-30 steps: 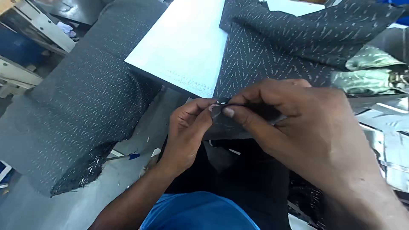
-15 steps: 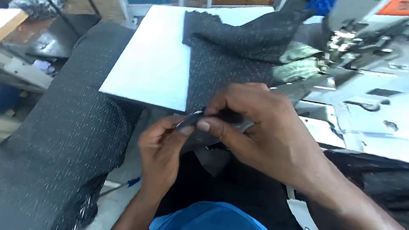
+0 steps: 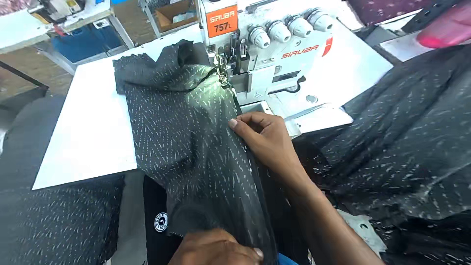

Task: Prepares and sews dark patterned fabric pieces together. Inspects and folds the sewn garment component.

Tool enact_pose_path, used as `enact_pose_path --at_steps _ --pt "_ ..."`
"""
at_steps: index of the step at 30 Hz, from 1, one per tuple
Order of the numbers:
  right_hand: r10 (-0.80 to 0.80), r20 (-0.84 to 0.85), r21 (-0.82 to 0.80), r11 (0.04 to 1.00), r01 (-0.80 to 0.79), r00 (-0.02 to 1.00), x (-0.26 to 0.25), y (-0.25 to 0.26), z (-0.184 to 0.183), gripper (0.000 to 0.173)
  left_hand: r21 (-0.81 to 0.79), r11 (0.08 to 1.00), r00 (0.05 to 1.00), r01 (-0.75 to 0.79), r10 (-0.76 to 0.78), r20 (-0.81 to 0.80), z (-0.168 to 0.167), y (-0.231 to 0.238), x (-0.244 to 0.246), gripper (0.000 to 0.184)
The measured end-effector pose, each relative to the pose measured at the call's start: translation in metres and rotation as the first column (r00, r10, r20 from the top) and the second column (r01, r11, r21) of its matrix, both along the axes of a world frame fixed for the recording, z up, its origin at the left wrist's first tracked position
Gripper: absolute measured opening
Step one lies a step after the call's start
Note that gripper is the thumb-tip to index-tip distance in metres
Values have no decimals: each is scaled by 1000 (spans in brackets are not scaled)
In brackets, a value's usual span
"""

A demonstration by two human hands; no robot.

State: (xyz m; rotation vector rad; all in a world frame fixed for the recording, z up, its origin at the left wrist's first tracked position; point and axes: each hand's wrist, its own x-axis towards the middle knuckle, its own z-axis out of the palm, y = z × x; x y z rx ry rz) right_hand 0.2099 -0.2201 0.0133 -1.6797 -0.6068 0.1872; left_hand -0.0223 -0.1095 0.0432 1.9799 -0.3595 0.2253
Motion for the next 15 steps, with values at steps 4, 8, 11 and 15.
enact_pose_path --at_steps 4,8,11,15 --pt "90 -212 219 975 -43 973 -3 10 -1 13 146 989 998 -3 11 -57 -3 11 -9 14" --pt "227 -513 442 897 28 828 -21 27 -20 39 320 947 993 35 2 -115 9 31 -14 13" --pt "321 -549 527 850 20 772 -20 31 -29 48 343 936 991 84 -44 -124 12 36 -11 16" --pt "401 -455 580 811 -77 795 -10 40 -26 25 328 930 982 164 -123 -143 -2 30 -5 15"
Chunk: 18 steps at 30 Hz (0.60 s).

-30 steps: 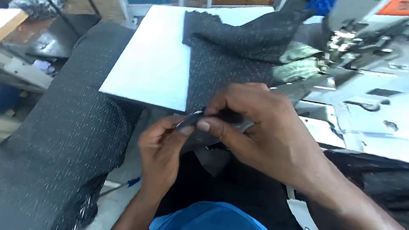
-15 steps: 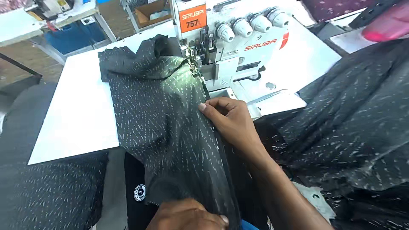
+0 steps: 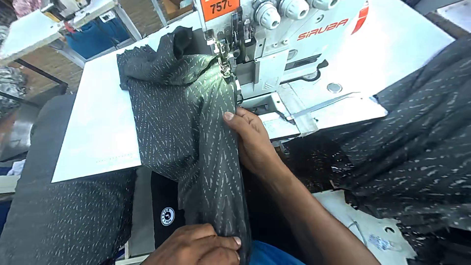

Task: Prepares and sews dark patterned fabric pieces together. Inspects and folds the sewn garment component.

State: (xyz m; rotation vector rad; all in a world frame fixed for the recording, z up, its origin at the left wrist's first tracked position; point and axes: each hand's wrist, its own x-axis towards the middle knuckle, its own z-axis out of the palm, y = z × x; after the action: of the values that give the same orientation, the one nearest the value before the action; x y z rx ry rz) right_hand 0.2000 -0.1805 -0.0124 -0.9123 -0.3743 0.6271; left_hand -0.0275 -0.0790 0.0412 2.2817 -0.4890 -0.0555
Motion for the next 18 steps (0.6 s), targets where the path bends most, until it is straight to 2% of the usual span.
enact_pose_path --at_steps 3,5,6,7,9,12,15,18 --pt "130 16 85 988 -131 991 11 3 4 21 5 1000 998 -16 16 57 -7 0 6 15" --pt "251 -28 170 955 -243 967 11 11 8 21 93 995 990 -35 21 143 -13 0 9 14" --pt "256 -63 172 955 -243 965 9 14 10 21 141 990 985 -29 4 175 -14 2 12 12" --pt "234 -77 141 965 -222 969 9 16 11 21 150 989 984 -11 -15 175 -14 5 15 12" --pt "153 -23 11 988 -153 988 7 7 6 25 42 999 997 18 -21 78 -8 11 12 14" --pt "41 152 -105 994 -25 987 8 -10 -8 29 -144 987 997 -70 67 -28 -13 16 4 14" --pt "-81 304 -197 969 146 949 11 -9 2 30 -112 993 999 -25 30 42 -24 8 8 13" --pt "-105 283 -232 957 174 953 21 -8 18 24 -142 989 996 43 -32 78 -18 -1 14 13"
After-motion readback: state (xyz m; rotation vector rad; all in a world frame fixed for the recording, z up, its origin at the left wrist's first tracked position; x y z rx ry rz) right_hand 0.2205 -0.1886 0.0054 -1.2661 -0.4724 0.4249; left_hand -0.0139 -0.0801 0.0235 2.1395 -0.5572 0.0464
